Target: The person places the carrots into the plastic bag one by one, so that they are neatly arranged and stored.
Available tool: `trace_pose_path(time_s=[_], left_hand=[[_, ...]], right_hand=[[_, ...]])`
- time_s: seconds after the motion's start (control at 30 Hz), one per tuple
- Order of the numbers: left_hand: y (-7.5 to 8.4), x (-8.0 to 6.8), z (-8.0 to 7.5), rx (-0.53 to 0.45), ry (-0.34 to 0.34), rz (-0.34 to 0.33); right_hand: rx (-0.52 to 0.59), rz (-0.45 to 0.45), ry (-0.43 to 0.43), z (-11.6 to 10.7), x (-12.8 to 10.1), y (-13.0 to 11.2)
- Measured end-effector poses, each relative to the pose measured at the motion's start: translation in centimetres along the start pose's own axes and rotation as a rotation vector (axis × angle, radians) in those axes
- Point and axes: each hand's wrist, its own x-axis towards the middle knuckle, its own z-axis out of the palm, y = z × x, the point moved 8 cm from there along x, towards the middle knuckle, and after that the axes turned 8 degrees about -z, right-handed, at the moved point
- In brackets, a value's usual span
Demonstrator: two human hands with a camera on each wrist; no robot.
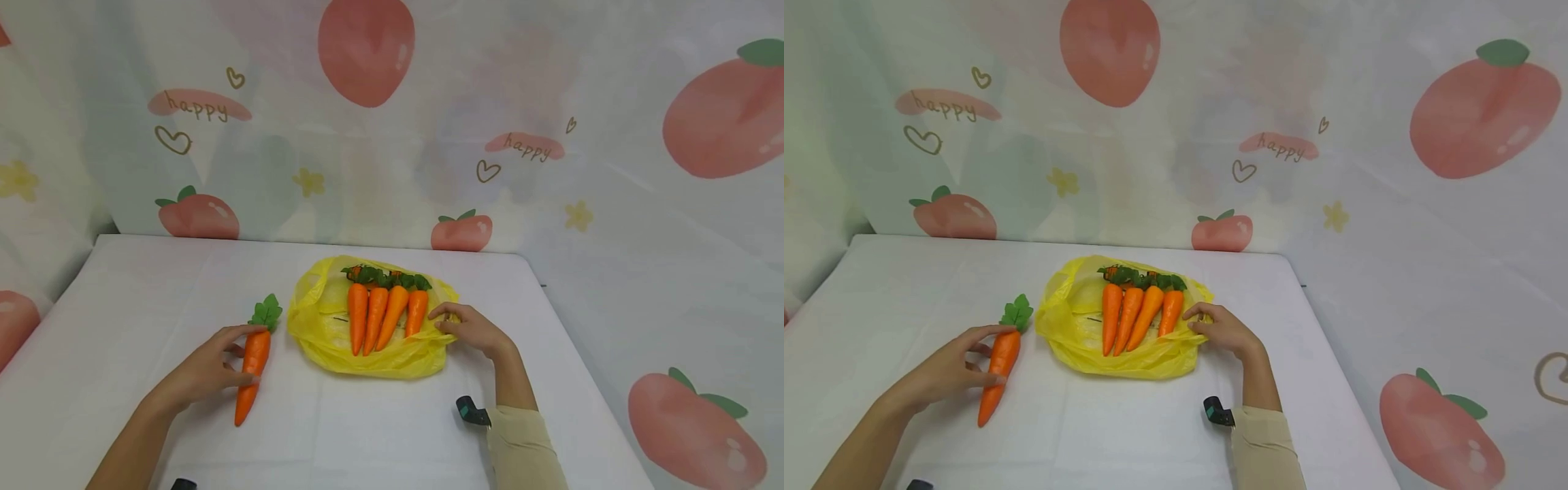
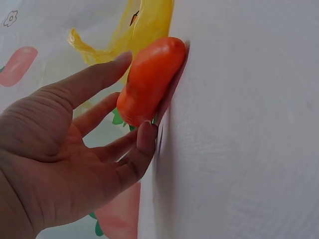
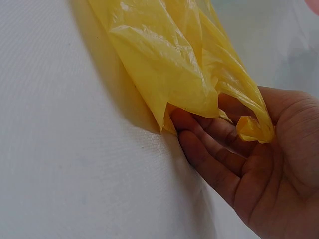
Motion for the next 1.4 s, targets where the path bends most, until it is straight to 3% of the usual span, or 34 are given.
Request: trace_pose_path(time_s=[0.27,0.53,0.77,1.1,1.4], left_hand=[[-0.3,0.1,0.2,0.009,-0.004,-0.012],[0.3,0.3,0.1,0.026,0.029,0.046],[0.3,0.0,-0.4,-0.03,0.079,0.022],[1.0,-0.5,-0.8,-0.09,0.056,0.018],[3.9,-1.6,-1.4,-0.084,0.066,0.105]], right_hand=[[-0.003,0.003,-0.014,0.1,0.2,-0.3],[0.001,0.007,-0.025,-0.1,-1.1,-3.7],[-0.006,-0.003,-0.007,0.0,-0.1,-0.8],[0.011,0.018,-0.002,0.0,0.3,0.2],[0.007,0.001,-0.002,-0.1,0.1,0.0]])
